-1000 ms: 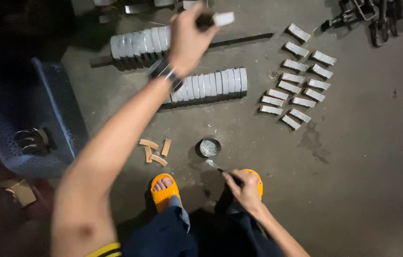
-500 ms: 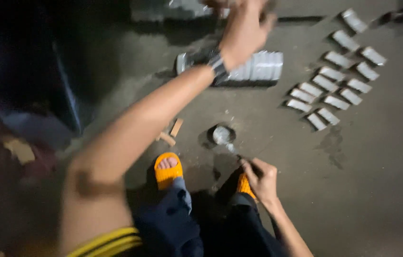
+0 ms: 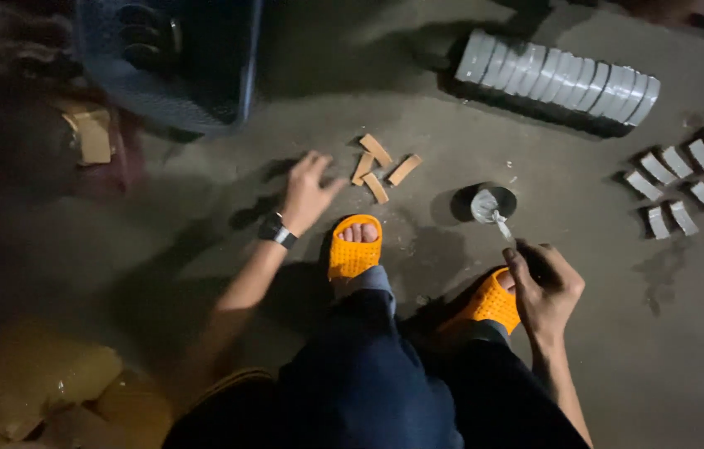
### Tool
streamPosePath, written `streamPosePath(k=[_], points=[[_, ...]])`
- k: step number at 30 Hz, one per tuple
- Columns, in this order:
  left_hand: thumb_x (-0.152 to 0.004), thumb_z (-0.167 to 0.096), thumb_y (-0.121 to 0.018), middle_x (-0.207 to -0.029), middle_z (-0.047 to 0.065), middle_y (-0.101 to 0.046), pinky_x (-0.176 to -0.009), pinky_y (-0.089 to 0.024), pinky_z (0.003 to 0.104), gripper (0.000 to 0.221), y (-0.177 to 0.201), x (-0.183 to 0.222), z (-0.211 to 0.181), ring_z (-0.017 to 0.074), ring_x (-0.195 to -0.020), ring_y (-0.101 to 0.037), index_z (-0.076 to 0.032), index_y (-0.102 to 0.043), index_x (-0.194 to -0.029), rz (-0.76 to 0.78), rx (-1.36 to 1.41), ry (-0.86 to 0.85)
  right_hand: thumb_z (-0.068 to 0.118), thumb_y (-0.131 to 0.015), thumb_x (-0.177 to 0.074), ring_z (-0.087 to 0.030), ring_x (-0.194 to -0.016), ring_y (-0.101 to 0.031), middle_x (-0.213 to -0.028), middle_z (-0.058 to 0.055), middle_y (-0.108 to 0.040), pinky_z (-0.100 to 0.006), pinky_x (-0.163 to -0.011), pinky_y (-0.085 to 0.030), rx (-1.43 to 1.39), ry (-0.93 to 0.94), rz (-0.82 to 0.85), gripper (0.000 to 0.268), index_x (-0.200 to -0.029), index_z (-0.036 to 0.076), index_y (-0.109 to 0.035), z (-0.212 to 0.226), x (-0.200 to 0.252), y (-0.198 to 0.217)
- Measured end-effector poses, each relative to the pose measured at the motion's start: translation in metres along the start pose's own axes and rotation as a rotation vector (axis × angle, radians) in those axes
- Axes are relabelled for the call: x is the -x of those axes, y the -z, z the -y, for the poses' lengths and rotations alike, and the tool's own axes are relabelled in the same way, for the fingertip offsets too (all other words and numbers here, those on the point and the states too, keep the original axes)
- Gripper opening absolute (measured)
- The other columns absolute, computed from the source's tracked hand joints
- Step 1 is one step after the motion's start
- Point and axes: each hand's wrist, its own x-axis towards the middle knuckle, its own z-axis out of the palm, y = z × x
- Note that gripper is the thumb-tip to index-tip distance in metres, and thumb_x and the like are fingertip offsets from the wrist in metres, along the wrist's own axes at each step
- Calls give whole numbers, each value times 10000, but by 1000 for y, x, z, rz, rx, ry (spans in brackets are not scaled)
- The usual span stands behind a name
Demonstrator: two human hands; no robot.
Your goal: Applying white adhesive to curved metal parts and attaching small rectangular strips to them on a workshop floor.
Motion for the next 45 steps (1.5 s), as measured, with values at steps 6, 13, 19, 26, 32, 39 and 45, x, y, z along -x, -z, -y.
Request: streamPosePath(k=[6, 13, 19, 26, 32, 39, 45], points=[[-746, -180, -735, -871, 94, -506, -780, -376, 378, 279, -16, 13, -21, 308, -783, -557, -92, -557, -942, -167, -50, -72, -18, -702, -841, -174, -476, -481, -624, -120, -543, -253, -450, -317, 101, 168, 7, 77, -822, -28, -628, 9, 5, -17], [-644, -20, -735, -727, 78, -579, -652, -496, 276, 272, 5, 8, -42, 231, -688, -628, -77, -653, -897, -344, 356, 132, -98, -706, -803, -267, -530, -524, -692, -155, -566, -296, -441, -395, 336, 508, -94, 109, -893, -53, -663, 22, -14, -3], [-650, 7, -763, -714, 114, -627, -666, -504, 300, 277, 22, -14, -148, 156, -682, -620, -40, -633, -890, -435, 675, 98, -24, -591, -888, -205, -438, -446, -571, -76, -517, -262, -416, -367, 166, 361, -93, 120, -786, 6, -646, 69, -25, 22], [-628, -40, -794, -750, 146, -669, -623, -537, 311, 217, 19, -39, -232, 275, -680, -678, -3, -642, -778, -466, 690, -337, 81, -572, -839, -162, -309, -540, -444, -128, -566, -240, -258, -429, -401, -191, 120, 191, -683, -2, -645, 88, -28, 43], [-645, -16, -784, -765, 188, -672, -602, -545, 331, 202, 7, -43, -246, 293, -677, -683, 25, -615, -749, -395, 757, -397, 153, -599, -843, -133, -247, -452, -424, -133, -508, -209, -196, -348, -439, -304, 219, 239, -674, -14, -628, 81, -43, 41], [-677, -70, -775, -785, 155, -680, -599, -543, 296, 188, -2, -42, -240, 267, -681, -683, 0, -612, -741, -476, 539, -419, 148, -606, -874, -154, -366, -505, -449, -41, -542, -208, -400, -411, 118, 37, -19, 197, -687, 119, -664, 72, -48, 57], [-673, -44, -767, -777, 170, -676, -604, -548, 316, 176, -4, -42, -241, 290, -671, -679, 9, -615, -744, -446, 537, -483, 82, -601, -830, -223, -386, -553, -484, -81, -553, -240, -373, -396, 36, 184, -9, 108, -739, 75, -659, 70, -29, 38]])
